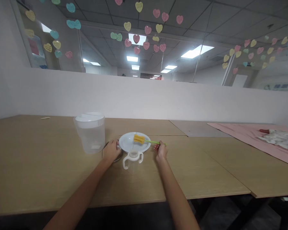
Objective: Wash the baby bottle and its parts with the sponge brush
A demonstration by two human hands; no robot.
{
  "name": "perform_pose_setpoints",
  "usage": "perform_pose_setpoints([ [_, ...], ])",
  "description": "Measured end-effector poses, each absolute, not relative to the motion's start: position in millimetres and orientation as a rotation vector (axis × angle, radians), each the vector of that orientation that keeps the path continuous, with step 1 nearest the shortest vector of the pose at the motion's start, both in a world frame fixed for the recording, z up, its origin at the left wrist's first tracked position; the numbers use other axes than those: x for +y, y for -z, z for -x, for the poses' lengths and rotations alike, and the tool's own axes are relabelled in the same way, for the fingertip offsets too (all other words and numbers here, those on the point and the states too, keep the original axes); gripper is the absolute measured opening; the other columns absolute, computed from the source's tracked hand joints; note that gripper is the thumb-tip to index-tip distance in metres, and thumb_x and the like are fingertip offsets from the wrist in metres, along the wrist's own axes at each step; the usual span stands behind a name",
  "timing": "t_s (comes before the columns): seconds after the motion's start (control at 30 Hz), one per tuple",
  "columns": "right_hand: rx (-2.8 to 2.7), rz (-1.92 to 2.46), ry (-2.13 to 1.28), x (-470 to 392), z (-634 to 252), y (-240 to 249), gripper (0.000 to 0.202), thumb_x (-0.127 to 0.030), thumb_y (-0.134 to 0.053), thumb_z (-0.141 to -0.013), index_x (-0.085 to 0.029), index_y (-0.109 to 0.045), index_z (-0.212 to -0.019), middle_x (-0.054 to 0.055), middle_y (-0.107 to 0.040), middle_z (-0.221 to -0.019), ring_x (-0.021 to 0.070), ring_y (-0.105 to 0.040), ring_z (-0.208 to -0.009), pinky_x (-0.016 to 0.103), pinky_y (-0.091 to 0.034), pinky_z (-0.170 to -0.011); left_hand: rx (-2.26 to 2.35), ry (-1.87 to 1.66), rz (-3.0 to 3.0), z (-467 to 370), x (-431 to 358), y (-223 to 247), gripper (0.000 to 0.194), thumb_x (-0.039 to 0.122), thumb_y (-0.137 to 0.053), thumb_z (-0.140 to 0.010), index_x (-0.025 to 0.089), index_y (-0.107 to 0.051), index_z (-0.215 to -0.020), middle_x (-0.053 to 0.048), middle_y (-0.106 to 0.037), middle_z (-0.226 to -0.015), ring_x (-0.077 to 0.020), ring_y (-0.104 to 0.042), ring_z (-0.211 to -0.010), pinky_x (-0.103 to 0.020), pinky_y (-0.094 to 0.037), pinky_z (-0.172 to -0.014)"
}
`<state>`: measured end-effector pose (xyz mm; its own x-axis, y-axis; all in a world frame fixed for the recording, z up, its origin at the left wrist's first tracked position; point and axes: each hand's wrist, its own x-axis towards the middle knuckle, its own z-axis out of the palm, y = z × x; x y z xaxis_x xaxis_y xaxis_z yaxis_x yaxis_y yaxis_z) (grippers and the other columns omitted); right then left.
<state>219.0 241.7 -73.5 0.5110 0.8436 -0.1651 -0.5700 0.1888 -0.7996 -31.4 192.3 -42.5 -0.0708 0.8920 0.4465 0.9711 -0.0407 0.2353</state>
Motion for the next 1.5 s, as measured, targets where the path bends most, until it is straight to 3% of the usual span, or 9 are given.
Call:
perform_pose_setpoints([
  [0.37, -0.334, 0.947, -1.03, 240, -218, 71, 0.016, -0.017, -0.047, -0.085, -0.017, -0.047, -0.069, -0.004, -0.053, -0.044, 0.007, -0.046, -0.035, 0.015, -0.042, -0.036, -2.035, 0.727, 2.076, 33, 195, 43, 0.02, 0.012, -0.043, -0.077, 0.016, -0.06, -0.087, -0.01, -0.064, -0.098, -0.0223, -0.059, -0.095, -0.031, -0.045, -0.08],
  [0.9, -0.31, 0.944, -1.033, 237, -219, 69, 0.016, -0.017, -0.047, -0.085, -0.017, -0.048, -0.069, -0.005, -0.052, -0.044, 0.0063, -0.046, -0.035, 0.014, -0.043, -0.037, -2.079, 0.837, 1.961, 38, 200, 44, 0.023, 0.022, -0.046, -0.08, 0.015, -0.057, -0.098, -0.01, -0.066, -0.098, -0.0232, -0.06, -0.094, -0.031, -0.043, -0.078],
  [1.27, -0.313, 0.959, -1.03, 239, -221, 70, 0.017, -0.018, -0.048, -0.085, -0.017, -0.047, -0.067, -0.005, -0.052, -0.043, 0.0065, -0.046, -0.034, 0.014, -0.043, -0.037, -2.083, 0.857, 1.904, 39, 201, 45, 0.03, 0.021, -0.049, -0.076, 0.013, -0.054, -0.104, -0.014, -0.067, -0.093, -0.0303, -0.059, -0.1, -0.039, -0.041, -0.083],
  [1.5, -0.308, 0.961, -1.034, 241, -223, 70, 0.017, -0.02, -0.048, -0.085, -0.018, -0.046, -0.068, -0.005, -0.052, -0.044, 0.006, -0.045, -0.034, 0.014, -0.042, -0.036, -2.063, 0.9, 1.929, 38, 200, 40, 0.03, 0.018, -0.047, -0.077, 0.013, -0.055, -0.105, -0.014, -0.066, -0.096, -0.0285, -0.06, -0.098, -0.038, -0.041, -0.083],
])
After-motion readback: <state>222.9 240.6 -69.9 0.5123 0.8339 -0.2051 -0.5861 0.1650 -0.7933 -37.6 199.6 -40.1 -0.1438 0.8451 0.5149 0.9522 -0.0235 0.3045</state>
